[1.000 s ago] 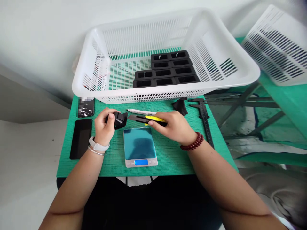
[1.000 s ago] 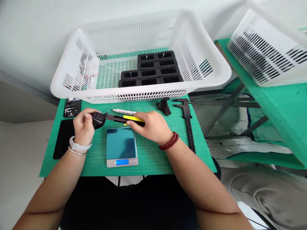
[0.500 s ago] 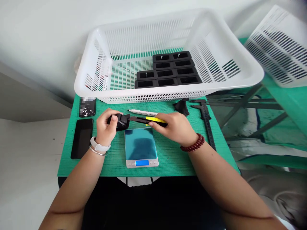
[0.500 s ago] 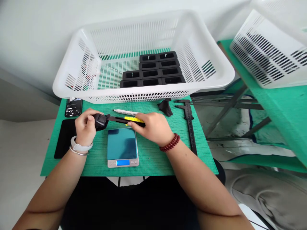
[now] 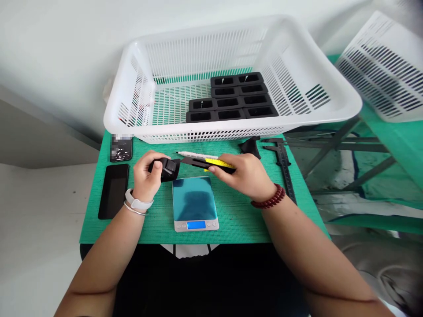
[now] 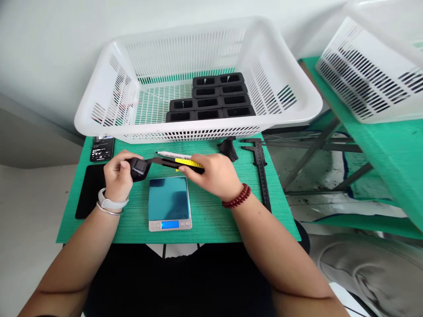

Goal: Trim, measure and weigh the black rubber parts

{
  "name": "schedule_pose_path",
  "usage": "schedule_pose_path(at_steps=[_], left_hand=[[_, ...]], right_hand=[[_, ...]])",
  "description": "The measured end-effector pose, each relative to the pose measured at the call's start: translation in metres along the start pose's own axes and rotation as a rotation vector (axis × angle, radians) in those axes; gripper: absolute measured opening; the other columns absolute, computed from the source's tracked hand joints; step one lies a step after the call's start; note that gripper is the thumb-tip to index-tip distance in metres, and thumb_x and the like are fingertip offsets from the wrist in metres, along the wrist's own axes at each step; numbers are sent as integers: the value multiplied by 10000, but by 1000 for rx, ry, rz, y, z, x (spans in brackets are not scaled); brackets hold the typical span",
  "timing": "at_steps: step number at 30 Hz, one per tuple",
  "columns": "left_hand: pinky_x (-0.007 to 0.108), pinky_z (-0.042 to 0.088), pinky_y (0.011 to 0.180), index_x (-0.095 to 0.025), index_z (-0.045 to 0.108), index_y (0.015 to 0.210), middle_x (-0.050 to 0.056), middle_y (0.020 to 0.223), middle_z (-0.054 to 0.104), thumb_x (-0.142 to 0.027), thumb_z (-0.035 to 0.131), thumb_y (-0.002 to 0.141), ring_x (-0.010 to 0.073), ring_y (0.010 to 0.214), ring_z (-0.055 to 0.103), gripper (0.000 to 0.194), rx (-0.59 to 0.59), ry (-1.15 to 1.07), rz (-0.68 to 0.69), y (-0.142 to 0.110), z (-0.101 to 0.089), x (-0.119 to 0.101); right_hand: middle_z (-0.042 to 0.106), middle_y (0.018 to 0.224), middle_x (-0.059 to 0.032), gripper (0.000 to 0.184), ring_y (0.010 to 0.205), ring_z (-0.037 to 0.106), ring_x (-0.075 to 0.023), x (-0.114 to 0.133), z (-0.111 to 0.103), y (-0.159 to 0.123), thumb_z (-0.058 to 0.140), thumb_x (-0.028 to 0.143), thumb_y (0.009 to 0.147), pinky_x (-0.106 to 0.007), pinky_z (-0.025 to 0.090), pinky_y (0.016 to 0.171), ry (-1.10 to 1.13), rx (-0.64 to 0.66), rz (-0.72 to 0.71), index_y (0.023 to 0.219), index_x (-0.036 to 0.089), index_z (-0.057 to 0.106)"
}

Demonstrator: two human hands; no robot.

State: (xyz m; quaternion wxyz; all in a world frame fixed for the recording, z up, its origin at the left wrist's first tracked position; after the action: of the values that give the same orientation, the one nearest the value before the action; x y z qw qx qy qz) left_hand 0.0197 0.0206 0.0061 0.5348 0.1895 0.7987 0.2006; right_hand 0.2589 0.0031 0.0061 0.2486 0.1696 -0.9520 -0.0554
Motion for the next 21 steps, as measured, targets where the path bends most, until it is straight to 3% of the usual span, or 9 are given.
schedule_pose_path(at_steps=[4,9,14,21], left_hand=[[295,442,648,-198,680,803,43,745,645,-535,423,934,158,706,577,443,3,5,13,0,0,-1],[293,442,642,-202,676,788,42,731,646,-562,435,919,159,699,575,452,-6,12,9,0,-1,-1],[298,446,648,-205,675,795,43,738,643,-574,434,913,165,711,577,456,-14,19,-8,-1,-1,0],[292,430,629,-202,681,788,43,723,625,-570,441,912,160,687,560,457,5,-6,-6,-1,0,-1]], right_hand=[[585,573,-22,475,511,457,-120,4,2,-1,452,580,886,-268,244,529,23,65,-51,735,179,659],[579,570,-32,527,494,432,-121,-3,-2,0,421,610,892,-275,238,523,-39,-42,55,723,171,659],[576,558,-19,508,503,456,-119,2,2,0,441,612,880,-268,232,523,41,88,-70,716,182,658],[589,571,-31,516,504,443,-121,-2,-2,1,435,604,889,-272,234,528,-16,-11,13,731,170,665]])
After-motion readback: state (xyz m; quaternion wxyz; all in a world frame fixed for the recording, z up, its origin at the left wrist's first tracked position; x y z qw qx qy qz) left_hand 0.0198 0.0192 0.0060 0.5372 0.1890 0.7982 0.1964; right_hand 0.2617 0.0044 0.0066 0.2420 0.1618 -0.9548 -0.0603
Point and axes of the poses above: each hand's wrist, its own y-axis towards the middle knuckle, its own z-axis out of the palm, x = y × z, the point moved 4 cm from there along y, towards the middle knuckle
